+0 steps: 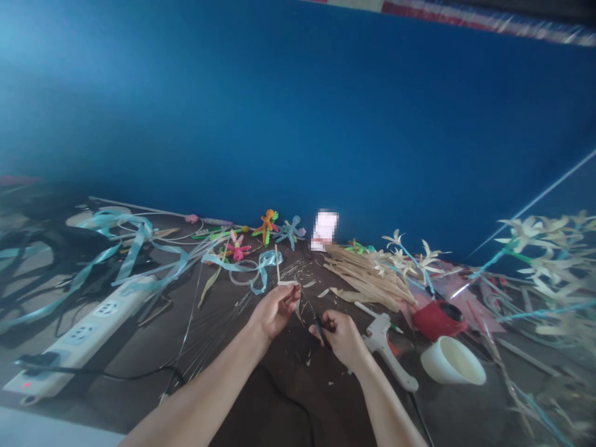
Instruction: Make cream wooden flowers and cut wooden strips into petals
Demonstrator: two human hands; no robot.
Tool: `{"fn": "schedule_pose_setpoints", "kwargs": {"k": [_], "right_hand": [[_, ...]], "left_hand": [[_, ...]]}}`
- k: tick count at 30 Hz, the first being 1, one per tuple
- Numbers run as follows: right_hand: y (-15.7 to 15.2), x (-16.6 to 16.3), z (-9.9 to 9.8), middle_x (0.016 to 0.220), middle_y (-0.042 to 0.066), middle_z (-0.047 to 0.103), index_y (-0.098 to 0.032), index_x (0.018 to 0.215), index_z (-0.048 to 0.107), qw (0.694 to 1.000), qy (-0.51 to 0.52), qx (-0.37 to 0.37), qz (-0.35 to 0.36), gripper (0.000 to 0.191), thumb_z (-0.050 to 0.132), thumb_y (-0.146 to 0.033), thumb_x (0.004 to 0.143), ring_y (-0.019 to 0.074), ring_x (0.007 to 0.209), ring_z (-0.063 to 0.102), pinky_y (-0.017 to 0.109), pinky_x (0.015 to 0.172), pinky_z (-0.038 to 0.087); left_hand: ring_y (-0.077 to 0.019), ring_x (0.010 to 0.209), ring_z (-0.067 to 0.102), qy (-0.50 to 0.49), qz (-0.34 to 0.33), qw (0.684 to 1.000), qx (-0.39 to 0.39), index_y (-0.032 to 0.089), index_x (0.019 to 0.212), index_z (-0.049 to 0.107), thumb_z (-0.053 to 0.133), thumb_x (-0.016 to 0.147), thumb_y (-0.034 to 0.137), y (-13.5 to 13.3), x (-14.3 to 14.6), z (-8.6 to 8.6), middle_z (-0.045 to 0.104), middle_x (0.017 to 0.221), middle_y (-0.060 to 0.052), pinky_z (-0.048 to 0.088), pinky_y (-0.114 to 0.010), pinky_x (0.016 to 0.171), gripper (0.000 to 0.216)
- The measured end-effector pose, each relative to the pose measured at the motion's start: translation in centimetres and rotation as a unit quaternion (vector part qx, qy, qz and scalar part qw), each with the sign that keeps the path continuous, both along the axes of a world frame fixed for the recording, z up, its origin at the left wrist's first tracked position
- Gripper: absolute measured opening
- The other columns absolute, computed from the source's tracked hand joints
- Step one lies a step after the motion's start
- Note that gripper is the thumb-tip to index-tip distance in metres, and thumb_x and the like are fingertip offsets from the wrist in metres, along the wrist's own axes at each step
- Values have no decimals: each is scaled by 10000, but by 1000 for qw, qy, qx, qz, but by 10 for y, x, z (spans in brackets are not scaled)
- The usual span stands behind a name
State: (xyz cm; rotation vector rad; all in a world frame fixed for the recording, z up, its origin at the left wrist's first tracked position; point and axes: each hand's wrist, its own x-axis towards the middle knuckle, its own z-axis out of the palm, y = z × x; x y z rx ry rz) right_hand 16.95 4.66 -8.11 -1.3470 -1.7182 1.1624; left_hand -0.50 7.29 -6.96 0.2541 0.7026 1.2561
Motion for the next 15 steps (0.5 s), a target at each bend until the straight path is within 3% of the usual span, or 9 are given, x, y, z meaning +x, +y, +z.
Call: {"fn": "schedule_pose_setpoints", "kwargs": {"k": [6,15], "right_hand": [[1,3,4,439,-47,478,-165,566,445,999,35,-16,10,292,619,-389,637,81,411,437,177,409,297],[0,8,19,454,-46,488,-153,555,478,995,34,-59,66,262,622,-351,648,73,432,431,174,432,298]], "left_hand": [[-89,658,600,39,-7,999,13,111,776,607,621,665,147,1,-2,-1,644,768,-50,445,-103,436,118],[-91,543,549,271,-4,956,115,138,655,597,616,614,214,-2,-8,14,615,643,-1,414,-171,431,89]]}}
